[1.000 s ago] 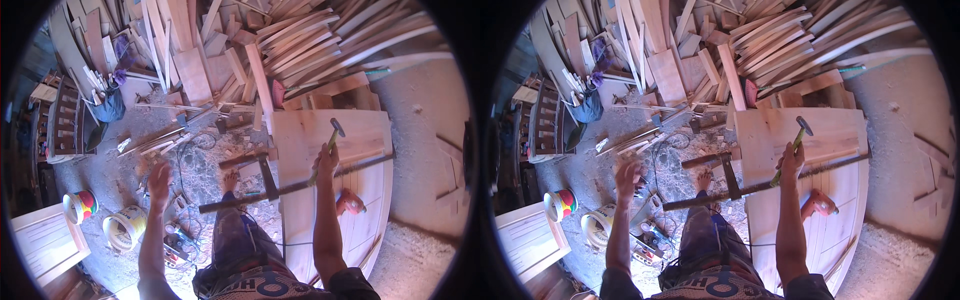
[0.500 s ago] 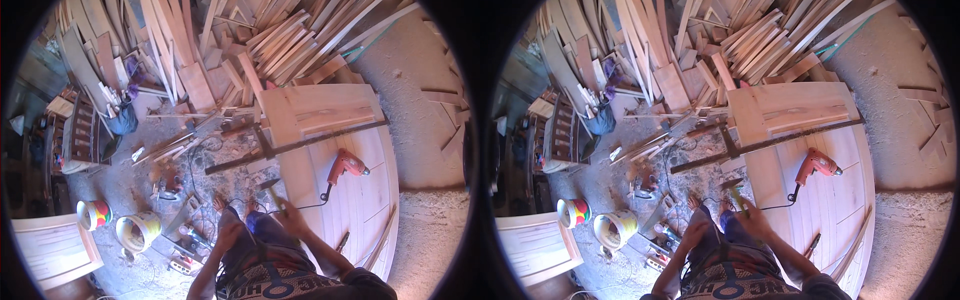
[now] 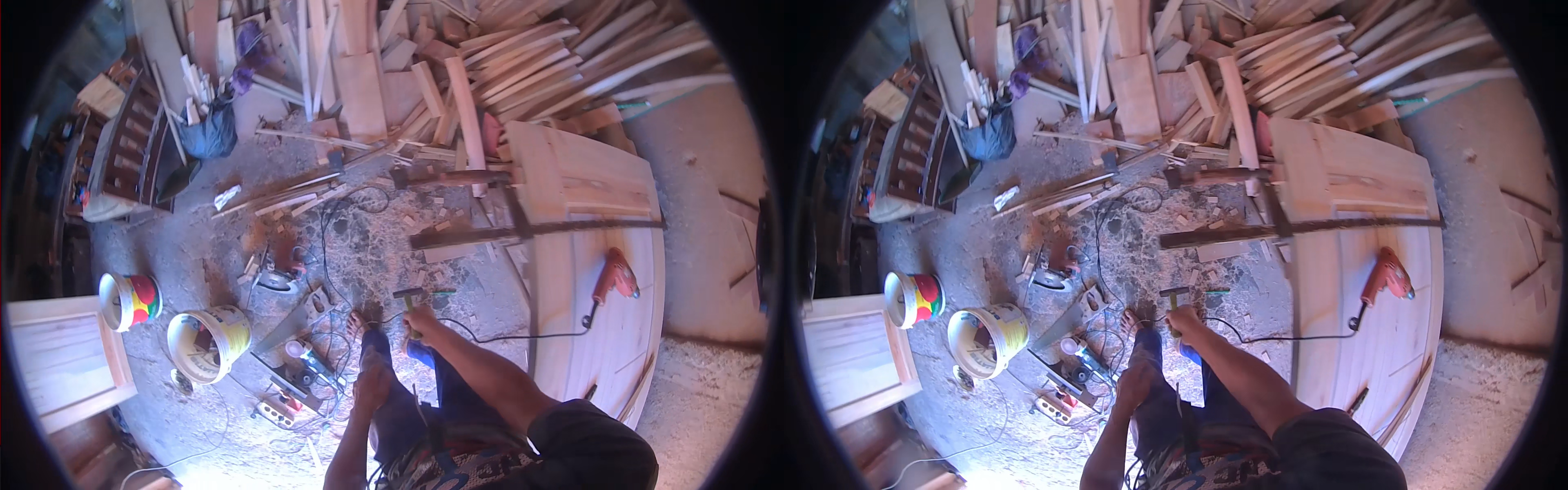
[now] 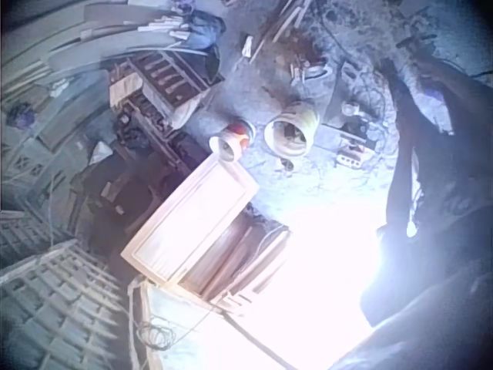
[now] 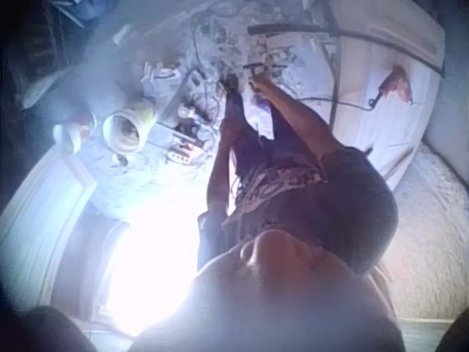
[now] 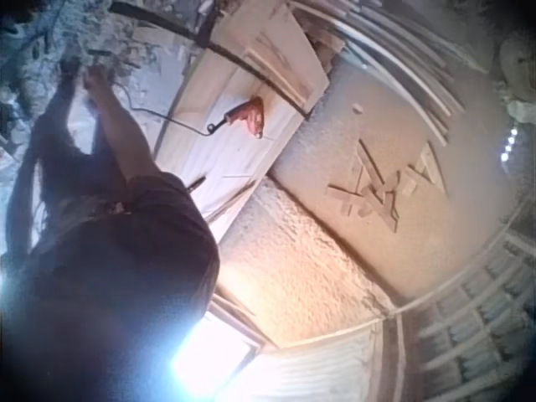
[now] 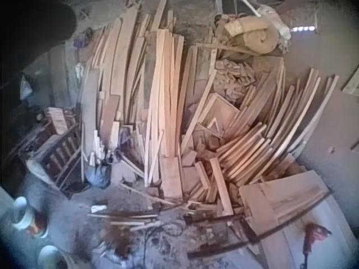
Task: The person assembles parts of a wooden door using a hammer, a drill, and pliers to secure components and attach hardware.
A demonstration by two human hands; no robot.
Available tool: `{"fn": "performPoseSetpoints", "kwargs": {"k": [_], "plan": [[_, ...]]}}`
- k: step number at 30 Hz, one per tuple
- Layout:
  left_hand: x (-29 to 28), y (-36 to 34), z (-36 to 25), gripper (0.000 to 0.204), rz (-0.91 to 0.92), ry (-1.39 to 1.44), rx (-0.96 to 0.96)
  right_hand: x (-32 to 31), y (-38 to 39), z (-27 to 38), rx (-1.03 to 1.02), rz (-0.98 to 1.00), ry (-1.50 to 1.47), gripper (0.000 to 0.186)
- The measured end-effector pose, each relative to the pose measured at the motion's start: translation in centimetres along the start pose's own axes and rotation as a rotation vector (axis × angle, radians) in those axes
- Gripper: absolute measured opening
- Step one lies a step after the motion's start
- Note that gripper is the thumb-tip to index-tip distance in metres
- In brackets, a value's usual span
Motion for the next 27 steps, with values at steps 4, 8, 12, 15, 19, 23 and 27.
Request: {"fn": "performPoseSetpoints", "kwargs": {"k": [4,8,12,15,19,23,27], "plan": [[-1.8,-2.1,6.1,0.041,-0.093,-0.089,0.062,0.4,-9.1,-1.6,0.116,-0.021,0.168,0.020],[-3.5,-4.4,9.4,0.042,-0.212,-0.082,0.140,0.7,-18.6,-0.9,-0.003,-0.049,0.622,0.037],[-5.7,-8.5,12.5,0.035,-0.218,0.079,0.127,0.5,-26.8,1.1,-0.275,-0.136,1.018,0.033],[-7.4,-10.2,14.1,0.034,-0.222,0.082,0.070,1.6,-30.1,3.2,-0.483,-0.180,1.091,0.034],[-10.1,-11.7,13.5,0.029,-0.301,-0.008,0.197,1.7,-36.0,3.5,-0.611,-0.037,1.149,0.028],[-11.3,-13.6,12.9,0.036,-0.267,-0.171,0.528,-3.8,-41.7,4.8,-0.964,-0.303,1.458,0.018],[-12.4,-16.3,14.1,0.041,-0.245,-0.192,0.539,-18.3,-44.9,8.2,-0.783,-0.972,1.309,0.016]]}}
Point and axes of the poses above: each hand's wrist, its own y-axis away from the middle knuckle, its own x-axis out of the palm, z = x × y, the point moved 10 cm from there along -y, towards the middle knuckle, and after that the axes turned 13 degrees about y, right-handed, at the moved point
